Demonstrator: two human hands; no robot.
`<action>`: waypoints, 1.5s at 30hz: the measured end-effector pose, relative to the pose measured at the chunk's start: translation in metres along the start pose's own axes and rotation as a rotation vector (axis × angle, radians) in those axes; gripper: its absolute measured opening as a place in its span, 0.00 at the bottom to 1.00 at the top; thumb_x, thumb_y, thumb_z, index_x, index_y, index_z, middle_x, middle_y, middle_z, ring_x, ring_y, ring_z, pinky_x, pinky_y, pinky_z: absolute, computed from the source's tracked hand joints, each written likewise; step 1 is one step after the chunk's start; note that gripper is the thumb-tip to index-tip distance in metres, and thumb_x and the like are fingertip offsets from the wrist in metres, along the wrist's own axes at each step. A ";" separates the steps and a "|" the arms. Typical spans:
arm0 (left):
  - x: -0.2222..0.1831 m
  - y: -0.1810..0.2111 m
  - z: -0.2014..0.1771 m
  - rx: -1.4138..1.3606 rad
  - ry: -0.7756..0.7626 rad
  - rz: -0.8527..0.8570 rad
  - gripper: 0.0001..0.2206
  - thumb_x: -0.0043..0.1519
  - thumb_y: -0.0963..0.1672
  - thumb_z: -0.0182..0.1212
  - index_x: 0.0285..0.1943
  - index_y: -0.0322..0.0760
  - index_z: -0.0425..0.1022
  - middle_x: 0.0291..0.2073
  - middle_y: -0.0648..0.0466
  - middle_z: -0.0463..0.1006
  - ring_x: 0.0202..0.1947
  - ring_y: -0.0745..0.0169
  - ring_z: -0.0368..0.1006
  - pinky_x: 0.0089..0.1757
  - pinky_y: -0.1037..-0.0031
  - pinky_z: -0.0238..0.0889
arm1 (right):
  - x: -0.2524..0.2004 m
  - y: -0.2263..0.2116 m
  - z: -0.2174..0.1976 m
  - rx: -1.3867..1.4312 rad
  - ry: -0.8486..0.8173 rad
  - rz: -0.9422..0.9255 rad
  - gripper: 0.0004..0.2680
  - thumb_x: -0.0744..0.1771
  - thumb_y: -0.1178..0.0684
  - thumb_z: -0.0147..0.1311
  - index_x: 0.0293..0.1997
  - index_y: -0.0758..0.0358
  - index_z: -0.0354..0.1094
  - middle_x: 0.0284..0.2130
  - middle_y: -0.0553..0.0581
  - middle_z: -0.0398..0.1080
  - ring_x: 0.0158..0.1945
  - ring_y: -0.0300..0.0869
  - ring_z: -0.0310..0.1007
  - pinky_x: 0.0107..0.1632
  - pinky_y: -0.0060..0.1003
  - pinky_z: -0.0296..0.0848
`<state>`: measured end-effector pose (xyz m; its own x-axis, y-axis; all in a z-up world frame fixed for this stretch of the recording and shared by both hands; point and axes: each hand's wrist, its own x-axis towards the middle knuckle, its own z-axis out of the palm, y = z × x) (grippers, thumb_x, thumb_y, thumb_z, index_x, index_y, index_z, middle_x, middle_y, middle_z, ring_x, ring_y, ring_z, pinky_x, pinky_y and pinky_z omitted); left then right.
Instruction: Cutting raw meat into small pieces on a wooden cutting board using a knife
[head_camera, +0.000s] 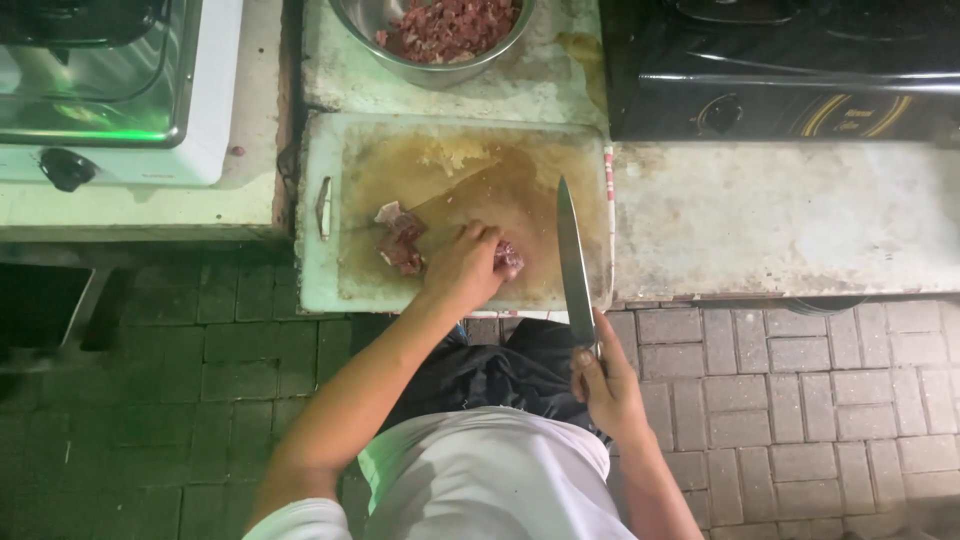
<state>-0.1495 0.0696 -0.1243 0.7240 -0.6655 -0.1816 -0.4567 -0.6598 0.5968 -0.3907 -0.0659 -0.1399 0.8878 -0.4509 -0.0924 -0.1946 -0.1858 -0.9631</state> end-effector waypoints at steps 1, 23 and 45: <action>0.002 -0.002 0.011 0.080 -0.051 -0.027 0.24 0.56 0.52 0.66 0.58 0.41 0.71 0.48 0.50 0.75 0.52 0.49 0.72 0.48 0.59 0.69 | -0.001 0.002 0.001 -0.004 -0.007 0.036 0.20 0.69 0.59 0.38 0.72 0.62 0.46 0.26 0.60 0.71 0.21 0.41 0.71 0.20 0.34 0.71; -0.001 -0.035 0.029 -0.126 0.403 0.736 0.09 0.62 0.47 0.62 0.47 0.41 0.79 0.40 0.55 0.76 0.48 0.55 0.73 0.48 0.70 0.69 | -0.016 0.011 0.000 -0.134 0.125 -0.055 0.21 0.69 0.60 0.41 0.72 0.58 0.47 0.19 0.56 0.69 0.15 0.39 0.66 0.16 0.31 0.65; 0.012 -0.002 0.021 -0.077 0.381 0.727 0.08 0.56 0.43 0.68 0.42 0.40 0.77 0.41 0.55 0.76 0.39 0.54 0.74 0.41 0.67 0.69 | -0.030 -0.016 0.009 -0.565 -0.035 0.045 0.22 0.67 0.55 0.45 0.72 0.47 0.51 0.31 0.57 0.68 0.33 0.53 0.67 0.32 0.44 0.73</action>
<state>-0.1510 0.0558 -0.1444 0.3935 -0.7441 0.5399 -0.8525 -0.0754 0.5173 -0.4106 -0.0418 -0.1235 0.8849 -0.4419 -0.1473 -0.4168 -0.6100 -0.6739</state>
